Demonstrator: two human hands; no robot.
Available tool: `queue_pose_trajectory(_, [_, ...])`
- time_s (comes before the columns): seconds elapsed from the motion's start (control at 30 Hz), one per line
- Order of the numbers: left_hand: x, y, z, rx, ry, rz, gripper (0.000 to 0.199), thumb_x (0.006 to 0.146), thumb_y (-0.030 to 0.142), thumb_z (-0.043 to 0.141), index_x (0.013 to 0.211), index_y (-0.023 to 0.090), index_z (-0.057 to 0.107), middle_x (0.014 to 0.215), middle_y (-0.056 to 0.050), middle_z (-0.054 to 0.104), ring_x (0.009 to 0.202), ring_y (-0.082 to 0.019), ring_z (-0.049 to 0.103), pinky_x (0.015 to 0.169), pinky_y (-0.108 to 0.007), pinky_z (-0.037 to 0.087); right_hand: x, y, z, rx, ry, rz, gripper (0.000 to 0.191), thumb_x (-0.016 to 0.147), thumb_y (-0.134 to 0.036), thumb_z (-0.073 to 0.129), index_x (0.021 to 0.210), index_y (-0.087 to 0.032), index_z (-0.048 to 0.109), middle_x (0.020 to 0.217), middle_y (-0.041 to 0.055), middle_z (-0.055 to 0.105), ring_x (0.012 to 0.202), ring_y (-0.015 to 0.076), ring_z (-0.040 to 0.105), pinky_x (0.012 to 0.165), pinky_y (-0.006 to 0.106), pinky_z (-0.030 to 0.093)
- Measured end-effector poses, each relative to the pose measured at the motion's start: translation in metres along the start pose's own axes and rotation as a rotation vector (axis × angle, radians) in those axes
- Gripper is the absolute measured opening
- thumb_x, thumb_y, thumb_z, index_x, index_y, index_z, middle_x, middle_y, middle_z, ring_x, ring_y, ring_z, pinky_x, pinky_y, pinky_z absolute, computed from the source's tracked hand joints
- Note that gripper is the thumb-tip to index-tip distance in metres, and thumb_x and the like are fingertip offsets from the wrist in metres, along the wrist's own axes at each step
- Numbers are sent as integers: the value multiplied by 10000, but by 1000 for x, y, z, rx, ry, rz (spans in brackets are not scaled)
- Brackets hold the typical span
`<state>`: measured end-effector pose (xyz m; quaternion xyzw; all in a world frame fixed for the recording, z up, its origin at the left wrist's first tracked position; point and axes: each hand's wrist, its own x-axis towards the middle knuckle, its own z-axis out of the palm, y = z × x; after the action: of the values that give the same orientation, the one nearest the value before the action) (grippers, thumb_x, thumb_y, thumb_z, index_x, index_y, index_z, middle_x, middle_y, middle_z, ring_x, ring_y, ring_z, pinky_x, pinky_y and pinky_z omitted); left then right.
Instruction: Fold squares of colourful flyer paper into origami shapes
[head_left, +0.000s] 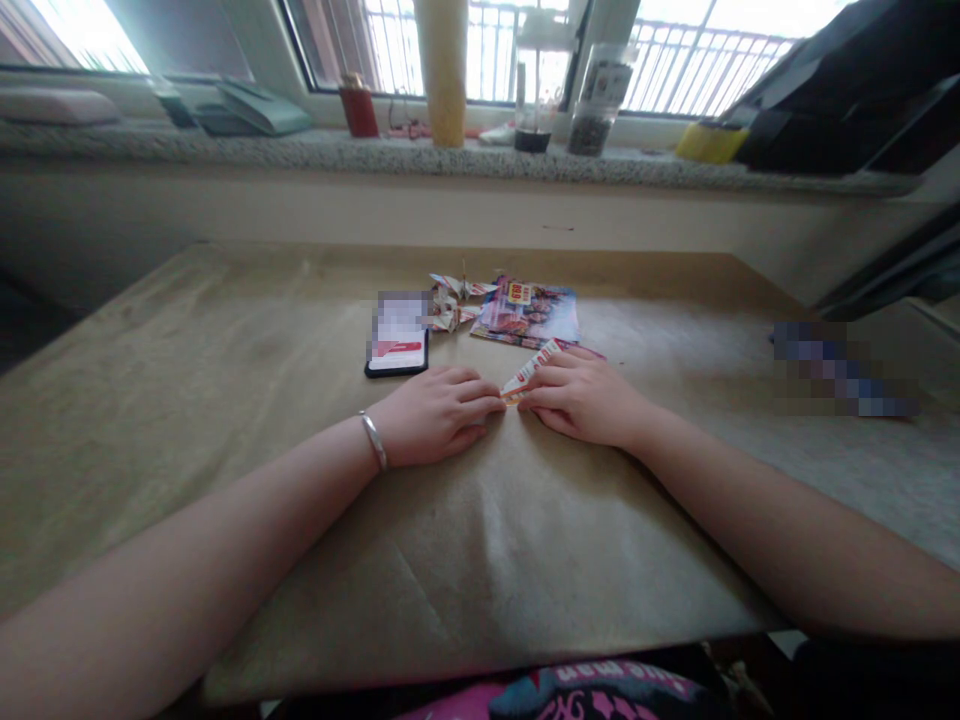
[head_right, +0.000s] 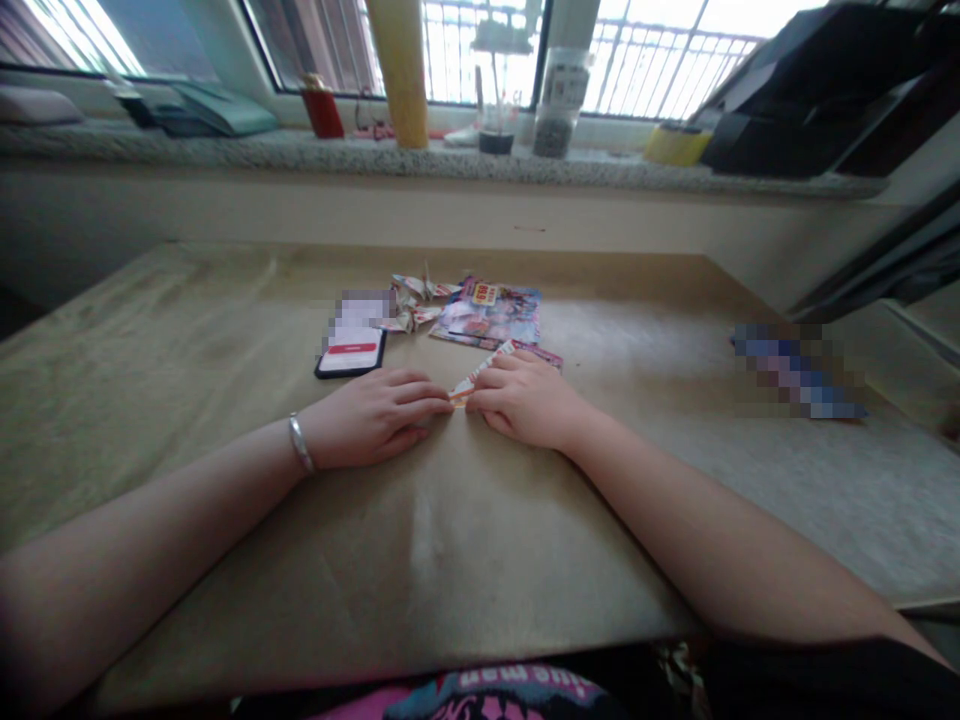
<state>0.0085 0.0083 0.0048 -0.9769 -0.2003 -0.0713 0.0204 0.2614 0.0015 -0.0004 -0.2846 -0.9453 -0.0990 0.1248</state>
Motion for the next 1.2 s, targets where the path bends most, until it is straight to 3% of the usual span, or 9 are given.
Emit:
queue_pose_trajectory(0.43, [-1,7,1,7,-17,-52,412,917,359,486,1294,196,514,1261,-90,566,1123,-260,496,982,-414,412,0,3,7,72,21,6,253,924,-237,455,984,-265,699,987,49,681,924,205,545,831,351,384])
queue_pose_trajectory(0.7, [-8,-2,-7,7,11,10,361,878,285,524,1223,184,558,1156,-96,605,1036,-231,540,909,-367,451,8,-2,11,89,30,15,257,941,-256,449,1028,-266,690,989,65,672,927,210,536,807,344,384])
queue_pose_trajectory(1.2, [-9,-8,-8,-49,0,25,314,884,197,469,1177,186,584,1185,-77,621,1033,-214,549,903,-350,457,1,4,1,72,-17,19,277,830,-164,499,989,-272,698,1004,39,675,912,217,537,824,361,359])
